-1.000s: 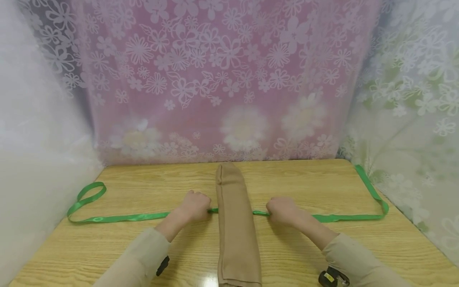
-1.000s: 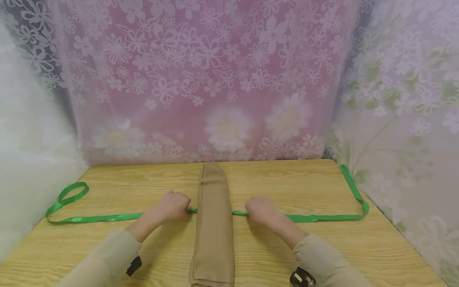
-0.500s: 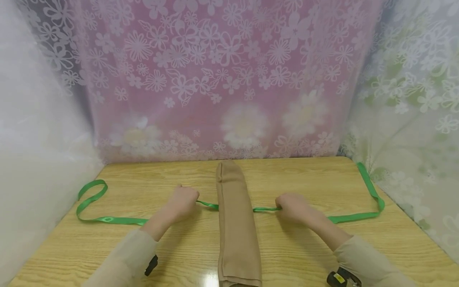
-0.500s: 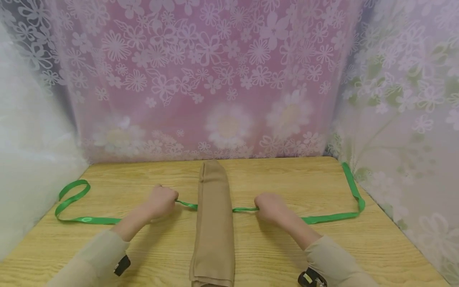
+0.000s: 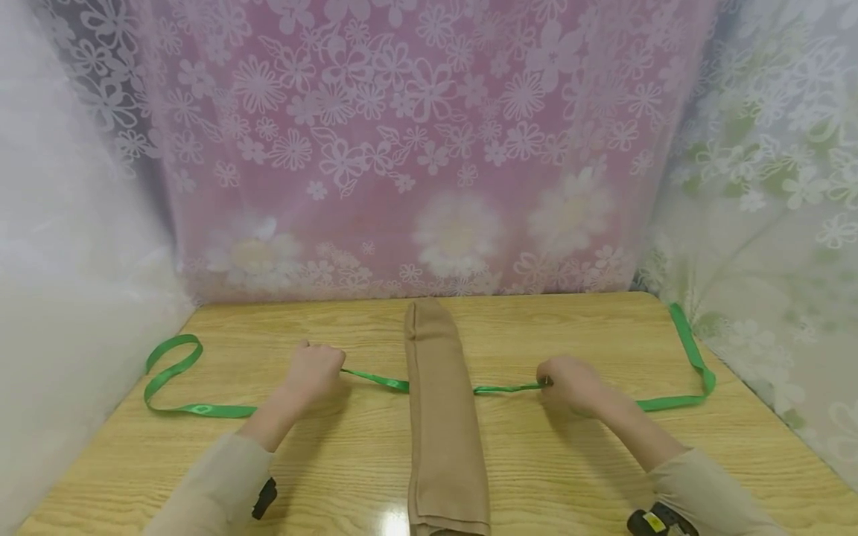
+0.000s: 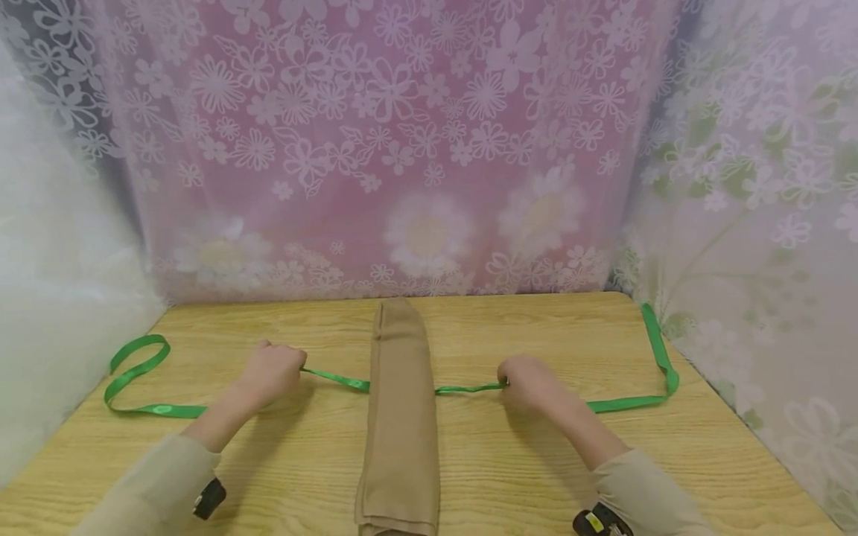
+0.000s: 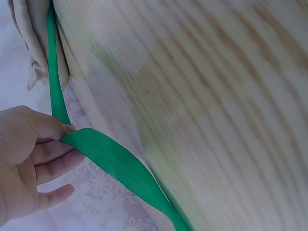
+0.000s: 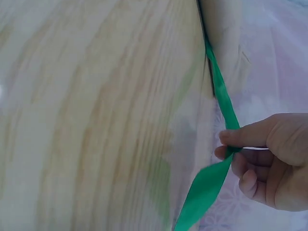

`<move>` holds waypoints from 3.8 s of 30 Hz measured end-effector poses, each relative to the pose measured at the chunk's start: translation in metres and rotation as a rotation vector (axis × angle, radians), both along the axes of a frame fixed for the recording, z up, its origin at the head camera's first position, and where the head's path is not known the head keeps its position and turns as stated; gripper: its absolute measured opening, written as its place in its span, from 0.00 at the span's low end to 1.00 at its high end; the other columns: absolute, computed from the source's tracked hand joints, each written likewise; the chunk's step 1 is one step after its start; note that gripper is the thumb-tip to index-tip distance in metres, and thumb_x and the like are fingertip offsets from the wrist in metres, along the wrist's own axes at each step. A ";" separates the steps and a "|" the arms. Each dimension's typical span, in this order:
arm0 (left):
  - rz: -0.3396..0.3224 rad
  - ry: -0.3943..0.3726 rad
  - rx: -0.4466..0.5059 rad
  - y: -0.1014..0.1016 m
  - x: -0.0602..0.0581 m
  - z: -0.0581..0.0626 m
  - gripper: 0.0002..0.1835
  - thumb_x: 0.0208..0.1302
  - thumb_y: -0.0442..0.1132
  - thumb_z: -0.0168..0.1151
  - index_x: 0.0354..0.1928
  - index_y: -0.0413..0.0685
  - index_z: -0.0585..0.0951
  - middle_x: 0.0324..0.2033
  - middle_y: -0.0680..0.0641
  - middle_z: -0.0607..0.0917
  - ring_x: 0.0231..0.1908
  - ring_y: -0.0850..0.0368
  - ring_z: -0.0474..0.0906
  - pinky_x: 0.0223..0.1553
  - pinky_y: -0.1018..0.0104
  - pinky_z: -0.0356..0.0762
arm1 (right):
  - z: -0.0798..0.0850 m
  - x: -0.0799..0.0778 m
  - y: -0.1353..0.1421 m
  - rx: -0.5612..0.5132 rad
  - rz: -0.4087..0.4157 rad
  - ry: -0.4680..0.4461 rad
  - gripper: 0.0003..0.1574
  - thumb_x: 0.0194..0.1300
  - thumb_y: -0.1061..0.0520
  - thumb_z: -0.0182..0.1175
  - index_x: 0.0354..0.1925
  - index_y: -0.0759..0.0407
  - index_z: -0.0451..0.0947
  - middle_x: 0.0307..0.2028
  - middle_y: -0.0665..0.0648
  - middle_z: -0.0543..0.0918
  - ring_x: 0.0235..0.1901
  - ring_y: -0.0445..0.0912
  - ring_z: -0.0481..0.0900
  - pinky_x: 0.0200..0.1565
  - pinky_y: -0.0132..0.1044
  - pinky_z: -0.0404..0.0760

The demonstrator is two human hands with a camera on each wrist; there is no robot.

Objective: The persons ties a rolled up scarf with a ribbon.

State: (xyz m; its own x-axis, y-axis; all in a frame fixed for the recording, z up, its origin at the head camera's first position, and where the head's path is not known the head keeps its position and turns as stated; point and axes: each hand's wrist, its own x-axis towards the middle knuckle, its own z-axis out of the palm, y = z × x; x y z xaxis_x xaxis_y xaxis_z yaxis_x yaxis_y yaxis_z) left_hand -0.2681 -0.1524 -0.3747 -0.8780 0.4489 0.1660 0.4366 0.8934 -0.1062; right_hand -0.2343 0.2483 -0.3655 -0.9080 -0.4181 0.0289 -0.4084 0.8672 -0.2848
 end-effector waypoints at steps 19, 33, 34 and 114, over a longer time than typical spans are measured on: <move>0.082 0.073 0.050 -0.027 0.006 0.004 0.15 0.48 0.22 0.58 0.13 0.46 0.70 0.11 0.54 0.63 0.17 0.59 0.57 0.28 0.61 0.59 | 0.002 0.000 0.036 0.145 -0.077 0.127 0.06 0.53 0.69 0.60 0.26 0.60 0.82 0.26 0.55 0.82 0.22 0.44 0.74 0.23 0.37 0.75; 0.241 0.032 0.077 -0.053 0.009 0.009 0.07 0.48 0.25 0.58 0.19 0.42 0.73 0.10 0.52 0.66 0.16 0.57 0.59 0.35 0.49 0.67 | 0.004 0.002 0.055 0.170 -0.203 0.115 0.13 0.58 0.67 0.57 0.19 0.57 0.75 0.19 0.49 0.72 0.18 0.43 0.64 0.20 0.34 0.64; 0.249 0.029 0.077 -0.054 0.010 0.009 0.08 0.48 0.25 0.57 0.18 0.42 0.73 0.11 0.52 0.65 0.16 0.57 0.58 0.33 0.51 0.66 | 0.005 0.002 0.057 0.170 -0.212 0.114 0.13 0.58 0.66 0.58 0.18 0.57 0.74 0.19 0.49 0.71 0.18 0.43 0.64 0.20 0.34 0.64; 0.286 0.034 1.380 0.020 0.006 0.057 0.15 0.64 0.29 0.52 0.53 0.32 0.71 0.39 0.41 0.75 0.38 0.51 0.76 0.28 0.75 0.70 | 0.054 -0.004 0.018 -0.560 -0.376 0.273 0.15 0.62 0.57 0.58 0.44 0.68 0.75 0.26 0.61 0.79 0.23 0.43 0.77 0.21 0.34 0.68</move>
State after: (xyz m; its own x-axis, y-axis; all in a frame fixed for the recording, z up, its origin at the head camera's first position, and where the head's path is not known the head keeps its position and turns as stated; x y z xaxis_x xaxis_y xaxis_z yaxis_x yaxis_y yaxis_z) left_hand -0.2619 -0.1320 -0.3177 -0.8966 -0.2805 0.3427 0.2401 0.3424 0.9084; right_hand -0.2384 0.2663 -0.3120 -0.9171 0.0644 0.3935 -0.2317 0.7170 -0.6574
